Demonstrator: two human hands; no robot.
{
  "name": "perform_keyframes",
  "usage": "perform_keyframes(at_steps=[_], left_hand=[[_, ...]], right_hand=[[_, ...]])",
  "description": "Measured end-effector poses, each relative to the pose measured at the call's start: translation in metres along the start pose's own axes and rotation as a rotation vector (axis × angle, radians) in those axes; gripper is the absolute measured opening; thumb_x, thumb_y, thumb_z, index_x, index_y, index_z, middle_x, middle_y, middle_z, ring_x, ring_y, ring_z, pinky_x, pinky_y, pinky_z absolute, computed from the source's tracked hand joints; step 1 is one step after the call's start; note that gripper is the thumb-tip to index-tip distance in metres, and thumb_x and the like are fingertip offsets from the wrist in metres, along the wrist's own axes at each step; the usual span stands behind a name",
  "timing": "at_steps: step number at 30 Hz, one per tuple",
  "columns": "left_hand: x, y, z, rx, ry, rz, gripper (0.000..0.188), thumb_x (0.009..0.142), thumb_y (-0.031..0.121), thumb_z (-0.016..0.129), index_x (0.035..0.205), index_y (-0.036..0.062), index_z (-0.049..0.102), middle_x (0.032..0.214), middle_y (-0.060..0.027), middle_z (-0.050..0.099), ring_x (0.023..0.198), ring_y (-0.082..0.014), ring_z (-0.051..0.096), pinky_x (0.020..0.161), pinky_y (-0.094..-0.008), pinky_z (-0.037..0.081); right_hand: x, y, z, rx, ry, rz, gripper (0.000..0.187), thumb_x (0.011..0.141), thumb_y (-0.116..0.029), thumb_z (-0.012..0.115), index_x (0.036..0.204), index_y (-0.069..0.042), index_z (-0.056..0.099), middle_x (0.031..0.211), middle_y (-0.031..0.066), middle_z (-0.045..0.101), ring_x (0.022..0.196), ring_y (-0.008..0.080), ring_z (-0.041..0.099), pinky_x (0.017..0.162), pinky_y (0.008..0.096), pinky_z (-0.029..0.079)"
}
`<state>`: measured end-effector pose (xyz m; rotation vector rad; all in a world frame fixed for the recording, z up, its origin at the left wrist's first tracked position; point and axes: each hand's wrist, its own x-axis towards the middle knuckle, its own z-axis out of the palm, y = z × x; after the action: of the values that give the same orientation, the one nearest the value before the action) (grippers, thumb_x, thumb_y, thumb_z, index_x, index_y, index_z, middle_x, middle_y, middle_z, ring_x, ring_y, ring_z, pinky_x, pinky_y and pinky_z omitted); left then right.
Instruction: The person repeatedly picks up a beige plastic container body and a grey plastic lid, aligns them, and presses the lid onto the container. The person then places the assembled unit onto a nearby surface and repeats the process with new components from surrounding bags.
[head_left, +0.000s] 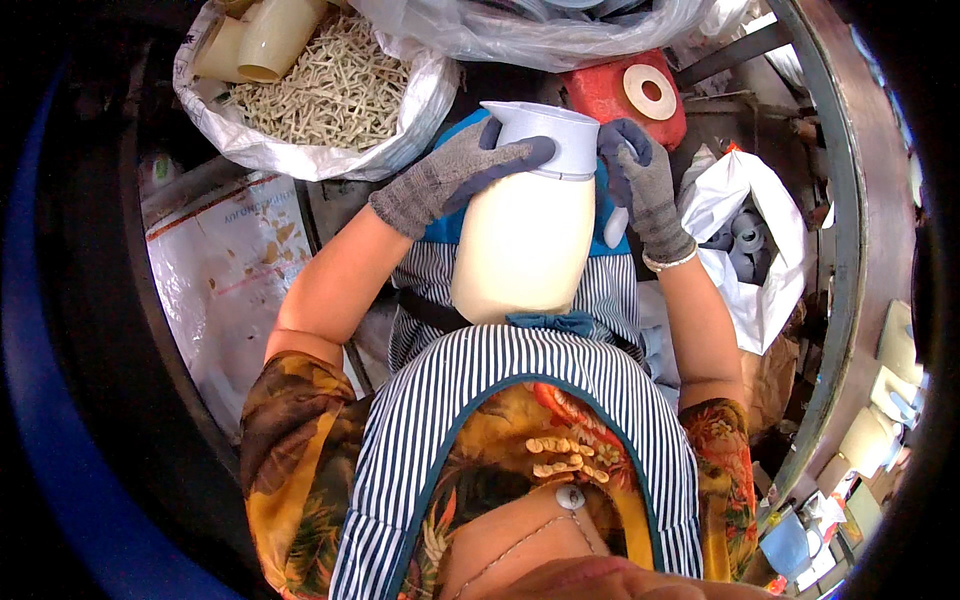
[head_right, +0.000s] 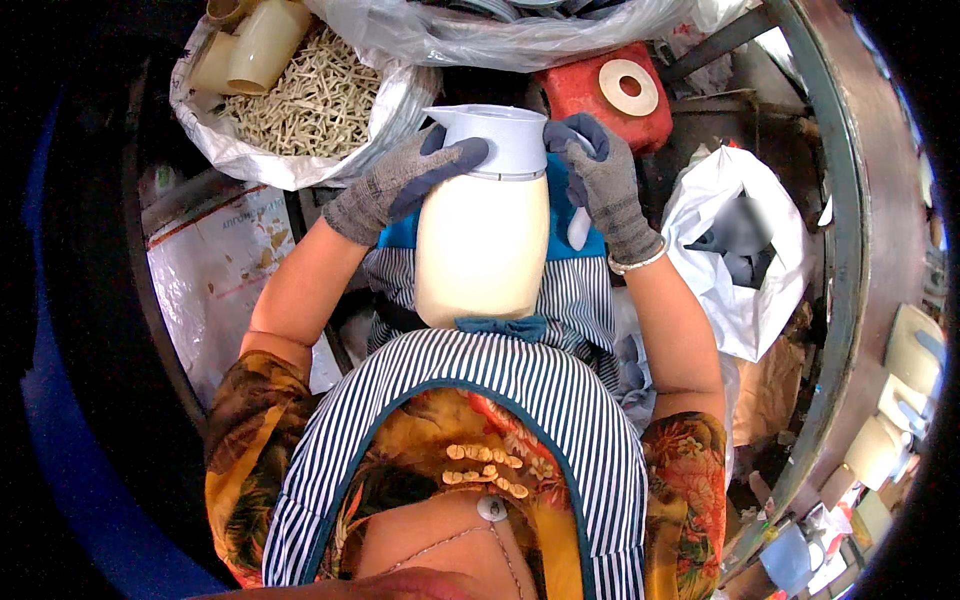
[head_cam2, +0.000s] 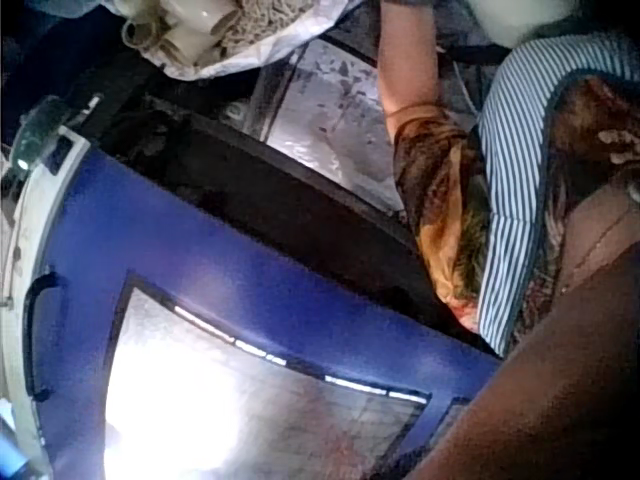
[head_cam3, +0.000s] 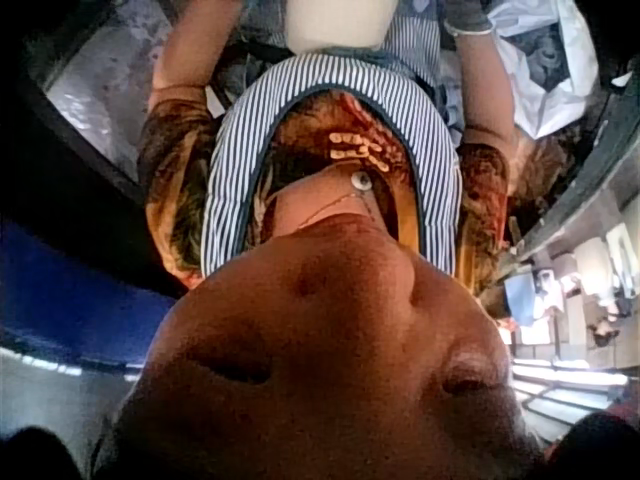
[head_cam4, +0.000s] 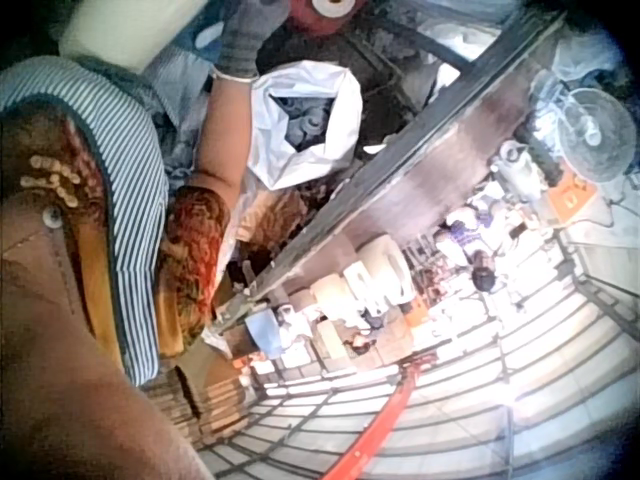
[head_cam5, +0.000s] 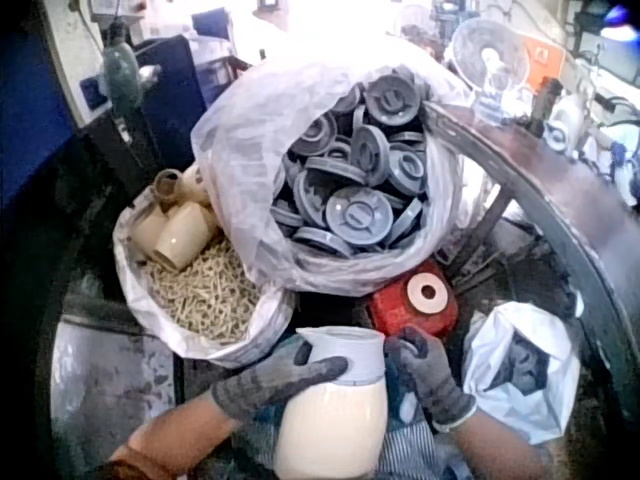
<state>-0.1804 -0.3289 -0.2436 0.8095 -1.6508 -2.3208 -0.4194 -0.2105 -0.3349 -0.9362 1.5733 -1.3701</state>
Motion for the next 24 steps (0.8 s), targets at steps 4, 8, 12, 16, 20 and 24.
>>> perform_keyframes(at_steps=[4,8,12,16,20,24], left_hand=[[-0.001,-0.017,-0.006,0.006,-0.042,0.000,0.077,0.084,0.046,0.073,0.139,0.0016,0.044,0.127,-0.0137,0.059,0.115,-0.0200,0.058,0.099,-0.0345,0.048],[0.001,-0.019,-0.003,-0.007,-0.102,0.052,0.077,0.082,0.042,0.075,0.141,0.0044,0.043,0.132,-0.0124,0.055,0.120,-0.0200,0.054,0.102,-0.0358,0.045],[-0.011,-0.023,-0.002,-0.115,-0.062,0.000,0.080,0.079,0.036,0.077,0.142,0.0025,0.041,0.134,-0.0112,0.055,0.123,-0.0204,0.052,0.105,-0.0358,0.042],[-0.013,-0.032,-0.009,-0.159,0.065,-0.004,0.081,0.073,0.029,0.082,0.139,0.0014,0.044,0.131,-0.0126,0.057,0.117,-0.0212,0.057,0.101,-0.0355,0.047],[-0.021,0.004,-0.004,-0.053,0.140,-0.012,0.083,0.071,0.024,0.082,0.140,0.0002,0.043,0.133,-0.0118,0.056,0.121,-0.0217,0.055,0.103,-0.0364,0.044],[-0.016,0.059,0.005,-0.124,0.246,0.260,0.077,0.066,0.013,0.079,0.135,-0.0015,0.048,0.127,-0.0128,0.059,0.115,-0.0216,0.059,0.101,-0.0363,0.047]], right_hand=[[-0.021,-0.015,0.002,-0.015,-0.041,0.176,0.036,0.092,-0.012,0.060,0.125,0.001,0.056,0.099,0.0030,0.064,0.081,0.0063,0.056,0.068,0.0217,0.049],[-0.030,-0.019,0.001,0.044,-0.046,0.164,0.047,0.087,-0.016,0.064,0.129,0.002,0.052,0.103,0.0036,0.061,0.077,0.0071,0.055,0.062,0.0219,0.048],[-0.007,-0.052,-0.003,-0.141,-0.394,-0.001,0.053,0.089,-0.033,0.061,0.129,0.001,0.053,0.110,0.0073,0.062,0.100,0.0166,0.058,0.089,0.0301,0.049],[0.069,-0.032,-0.041,-1.309,0.187,-0.458,0.065,0.089,-0.049,0.061,0.136,-0.005,0.050,0.109,0.0125,0.064,0.103,0.0276,0.061,0.089,0.0430,0.047],[0.101,0.041,-0.060,-1.639,0.245,-0.496,0.066,0.086,-0.054,0.061,0.134,-0.009,0.054,0.109,0.0134,0.066,0.098,0.0310,0.063,0.084,0.0474,0.047],[0.061,0.027,-0.067,-1.041,0.470,-0.491,0.058,0.086,-0.039,0.068,0.131,-0.004,0.056,0.116,0.0171,0.067,0.102,0.0320,0.065,0.090,0.0429,0.048]])
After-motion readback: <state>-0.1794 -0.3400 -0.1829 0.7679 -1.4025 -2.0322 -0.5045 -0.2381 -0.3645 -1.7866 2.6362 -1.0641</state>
